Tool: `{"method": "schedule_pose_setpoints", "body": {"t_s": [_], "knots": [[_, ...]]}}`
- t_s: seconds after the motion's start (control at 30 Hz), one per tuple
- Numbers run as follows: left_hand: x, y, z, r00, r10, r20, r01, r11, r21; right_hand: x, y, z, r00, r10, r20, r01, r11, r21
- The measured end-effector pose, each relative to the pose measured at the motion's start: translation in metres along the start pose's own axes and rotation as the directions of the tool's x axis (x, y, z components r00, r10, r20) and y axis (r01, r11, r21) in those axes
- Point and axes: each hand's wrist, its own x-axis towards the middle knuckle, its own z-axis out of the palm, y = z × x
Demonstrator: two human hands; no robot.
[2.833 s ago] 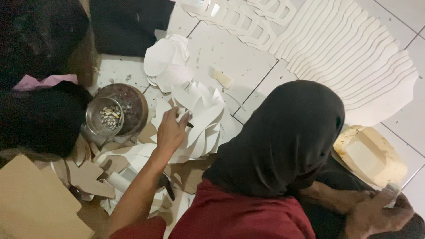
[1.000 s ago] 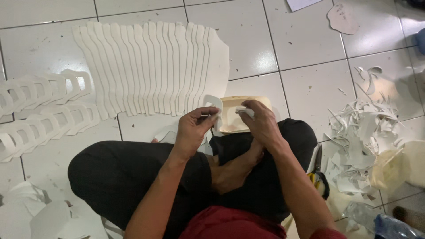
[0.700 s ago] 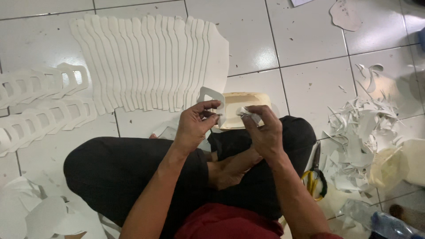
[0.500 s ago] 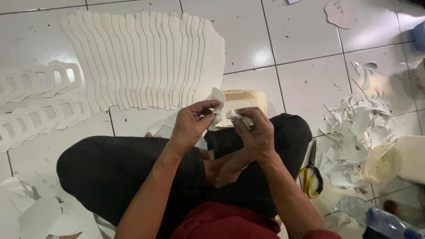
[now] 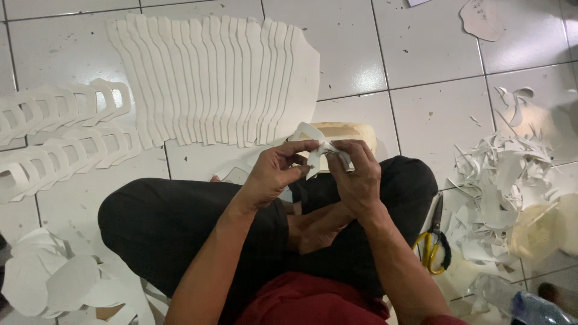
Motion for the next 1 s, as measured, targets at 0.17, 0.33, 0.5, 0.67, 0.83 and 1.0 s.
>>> {"method": "schedule_pose_setpoints", "body": {"t_s": [0.17,0.33,0.5,0.67,0.83,1.0], "knots": [[0.003,-0.003,-0.008,1.000,0.023,-0.004,-0.022,0.999,0.042,-0.011,-0.004,0.002,0.995,0.006,0.099,-0.003,0.999,-0.037],[0.002,-0.007,-0.016,0.999,0.033,-0.029,-0.031,0.996,0.079,-0.017,-0.001,-0.001,0.985,0.020,0.171,-0.012,0.999,-0.047],[-0.002,0.005,-0.013,0.996,0.056,-0.067,-0.048,0.991,0.124,-0.016,0.003,-0.001,0.992,0.055,0.113,-0.052,0.998,-0.029],[-0.005,-0.001,-0.029,0.991,0.052,-0.123,-0.032,0.987,0.159,-0.013,0.001,0.001,0.987,0.081,0.136,-0.083,0.997,0.004],[-0.016,0.002,-0.035,0.990,0.071,-0.120,-0.054,0.989,0.139,-0.016,0.002,0.004,0.988,0.115,0.106,-0.120,0.992,0.043],[-0.021,0.003,-0.043,0.985,0.109,-0.134,-0.071,0.964,0.256,-0.014,0.001,0.006,0.977,0.171,0.130,-0.176,0.984,0.034]]}}
